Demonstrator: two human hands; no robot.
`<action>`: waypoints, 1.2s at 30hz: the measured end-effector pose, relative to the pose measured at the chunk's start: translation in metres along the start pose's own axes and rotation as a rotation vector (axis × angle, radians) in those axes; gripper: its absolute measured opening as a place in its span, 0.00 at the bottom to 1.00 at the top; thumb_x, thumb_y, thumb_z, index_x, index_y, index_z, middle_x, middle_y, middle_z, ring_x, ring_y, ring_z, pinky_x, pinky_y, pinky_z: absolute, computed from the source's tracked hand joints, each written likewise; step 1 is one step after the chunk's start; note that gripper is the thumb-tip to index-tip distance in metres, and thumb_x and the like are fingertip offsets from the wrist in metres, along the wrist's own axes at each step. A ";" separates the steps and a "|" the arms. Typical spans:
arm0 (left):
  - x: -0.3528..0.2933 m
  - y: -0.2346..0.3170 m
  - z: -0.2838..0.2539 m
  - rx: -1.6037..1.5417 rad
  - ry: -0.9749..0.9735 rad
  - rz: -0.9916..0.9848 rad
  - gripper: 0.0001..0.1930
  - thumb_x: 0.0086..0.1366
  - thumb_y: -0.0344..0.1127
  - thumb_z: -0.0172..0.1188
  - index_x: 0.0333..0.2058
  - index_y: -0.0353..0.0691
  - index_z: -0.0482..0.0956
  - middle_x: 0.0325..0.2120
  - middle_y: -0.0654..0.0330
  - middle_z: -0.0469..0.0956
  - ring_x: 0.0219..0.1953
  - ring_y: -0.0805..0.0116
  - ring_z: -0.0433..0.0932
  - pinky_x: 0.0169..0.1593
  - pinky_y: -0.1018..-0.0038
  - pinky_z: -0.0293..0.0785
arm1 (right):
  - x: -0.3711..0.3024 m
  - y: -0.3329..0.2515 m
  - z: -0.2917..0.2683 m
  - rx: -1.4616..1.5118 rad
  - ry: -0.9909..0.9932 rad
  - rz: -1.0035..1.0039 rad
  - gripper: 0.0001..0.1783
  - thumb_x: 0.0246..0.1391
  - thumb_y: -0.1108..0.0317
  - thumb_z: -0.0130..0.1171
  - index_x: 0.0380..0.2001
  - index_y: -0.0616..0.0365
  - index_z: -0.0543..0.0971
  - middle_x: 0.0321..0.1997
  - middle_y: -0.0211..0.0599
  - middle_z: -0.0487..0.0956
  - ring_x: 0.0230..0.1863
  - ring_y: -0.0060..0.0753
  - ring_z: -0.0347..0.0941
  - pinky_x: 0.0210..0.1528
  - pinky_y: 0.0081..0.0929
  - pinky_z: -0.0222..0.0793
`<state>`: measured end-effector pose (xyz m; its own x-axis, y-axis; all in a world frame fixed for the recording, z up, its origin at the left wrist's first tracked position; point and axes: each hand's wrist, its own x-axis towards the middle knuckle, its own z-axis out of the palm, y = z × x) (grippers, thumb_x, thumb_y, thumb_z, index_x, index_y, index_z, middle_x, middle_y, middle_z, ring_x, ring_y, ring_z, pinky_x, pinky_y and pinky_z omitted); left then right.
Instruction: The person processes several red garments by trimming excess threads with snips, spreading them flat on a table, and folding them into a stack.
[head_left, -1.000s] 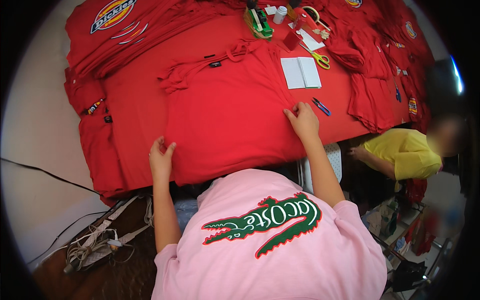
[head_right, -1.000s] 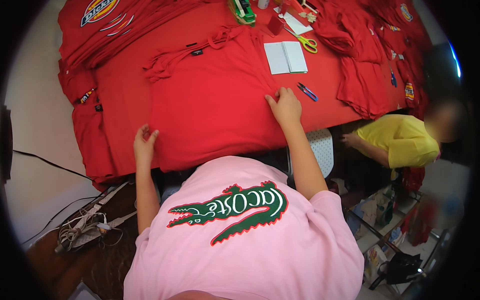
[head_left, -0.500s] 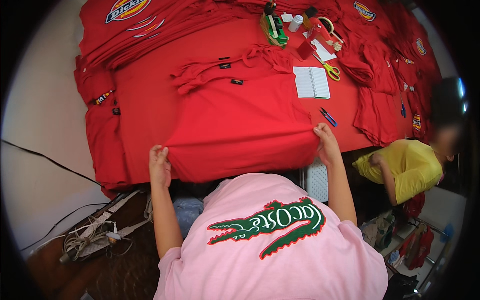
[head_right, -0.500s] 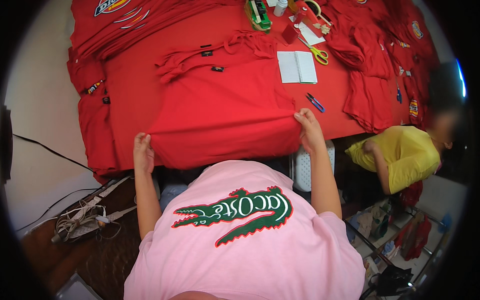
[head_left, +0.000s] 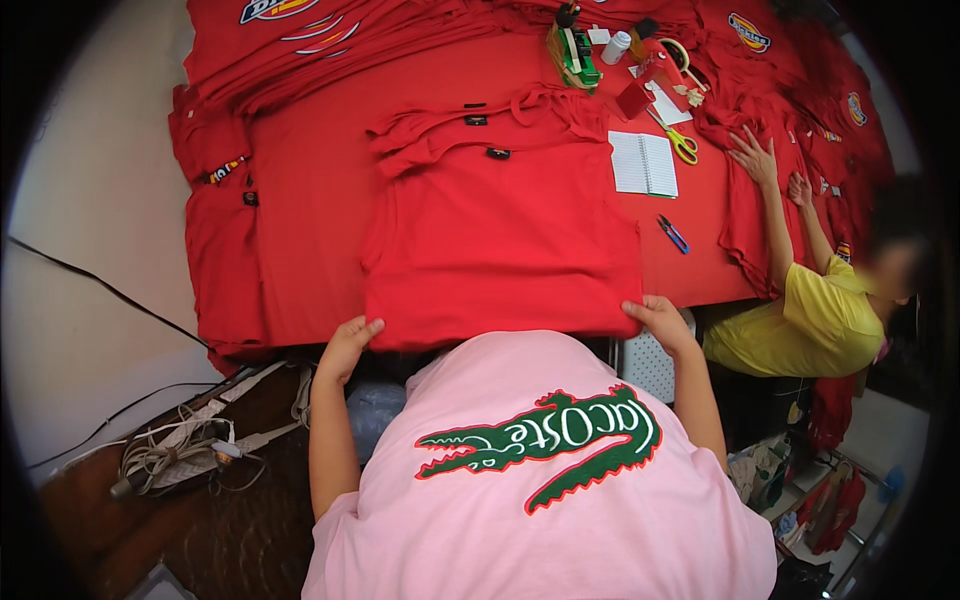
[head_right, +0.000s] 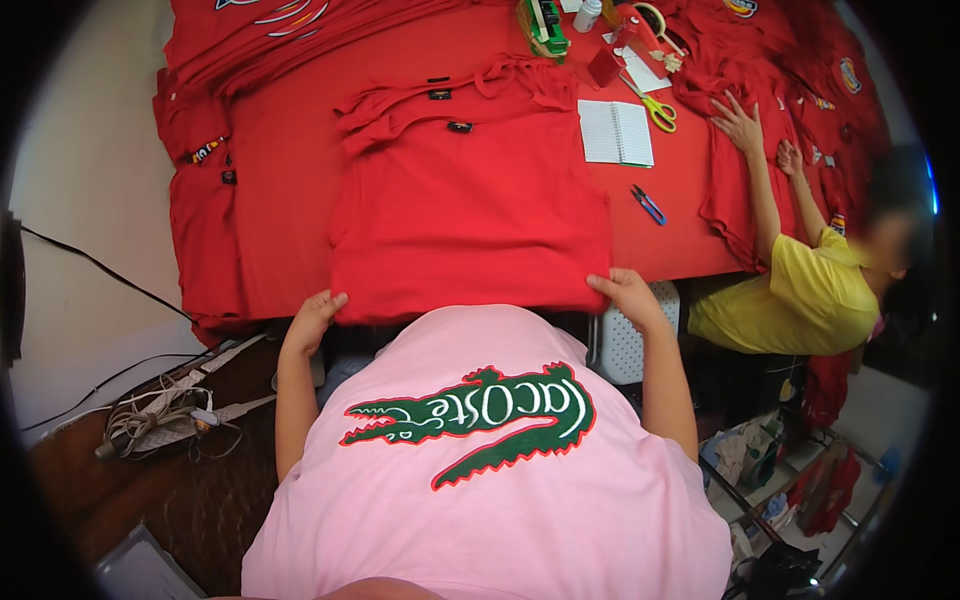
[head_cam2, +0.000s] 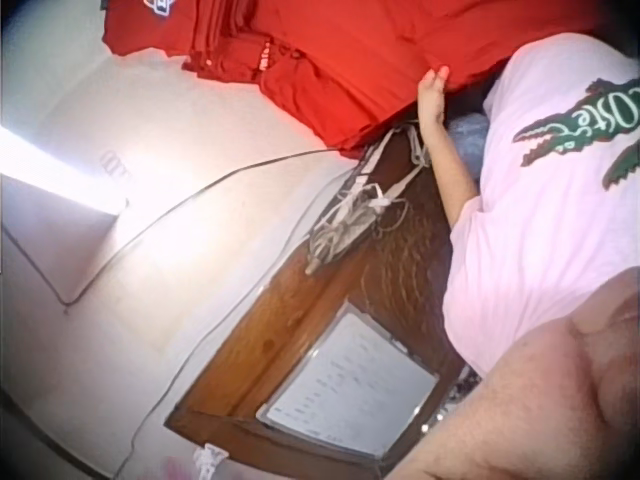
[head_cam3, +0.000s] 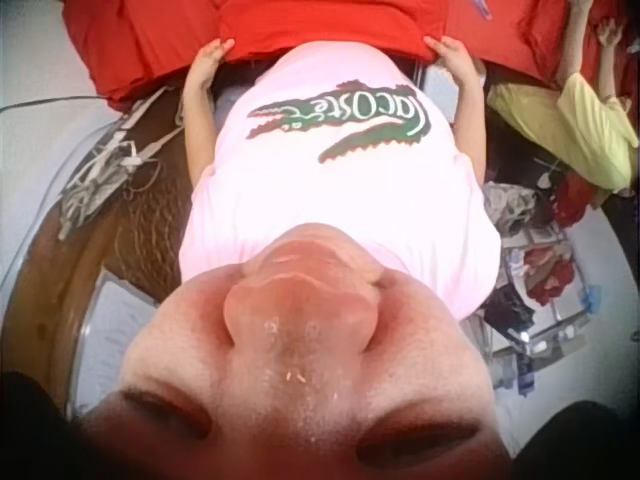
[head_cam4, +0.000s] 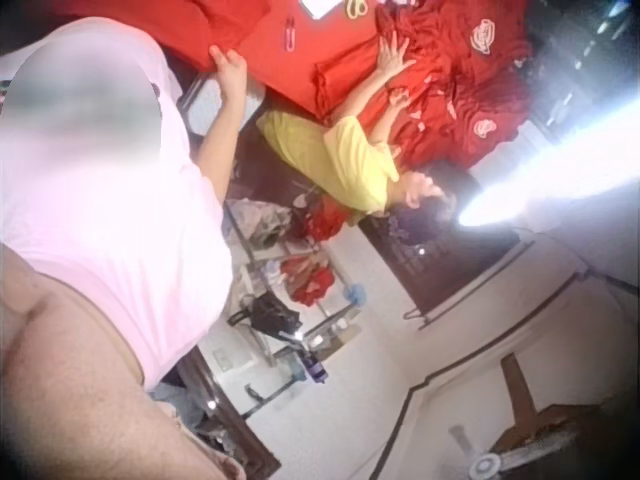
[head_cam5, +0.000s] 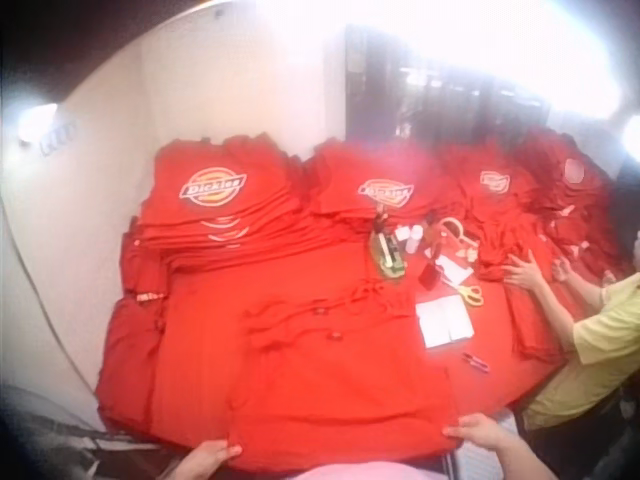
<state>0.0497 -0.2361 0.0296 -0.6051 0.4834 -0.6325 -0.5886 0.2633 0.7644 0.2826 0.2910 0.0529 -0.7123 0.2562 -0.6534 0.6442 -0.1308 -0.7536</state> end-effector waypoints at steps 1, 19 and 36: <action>-0.008 -0.001 -0.005 0.075 -0.020 -0.097 0.15 0.71 0.40 0.63 0.46 0.33 0.83 0.42 0.64 0.85 0.44 0.76 0.80 0.54 0.76 0.72 | -0.005 0.001 -0.006 -0.132 -0.039 0.052 0.13 0.60 0.59 0.67 0.35 0.60 0.86 0.31 0.27 0.85 0.31 0.16 0.76 0.38 0.21 0.70; 0.157 0.097 0.042 0.355 0.523 0.384 0.15 0.64 0.40 0.70 0.41 0.34 0.80 0.36 0.60 0.82 0.40 0.71 0.79 0.46 0.74 0.76 | 0.164 -0.134 0.020 -0.361 0.455 -0.232 0.23 0.56 0.50 0.70 0.33 0.63 0.83 0.27 0.29 0.80 0.30 0.24 0.73 0.37 0.24 0.71; 0.187 0.158 0.005 -0.821 0.013 0.528 0.08 0.66 0.24 0.61 0.41 0.44 0.80 0.37 0.64 0.84 0.43 0.68 0.81 0.54 0.70 0.77 | 0.193 -0.166 -0.012 0.843 -0.213 -0.354 0.07 0.65 0.67 0.60 0.43 0.57 0.80 0.48 0.35 0.84 0.53 0.35 0.79 0.57 0.34 0.75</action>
<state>-0.1536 -0.0997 0.0329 -0.9012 0.3617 -0.2390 -0.4275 -0.6501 0.6282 0.0413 0.3740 0.0528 -0.9180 0.2436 -0.3129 0.0256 -0.7511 -0.6597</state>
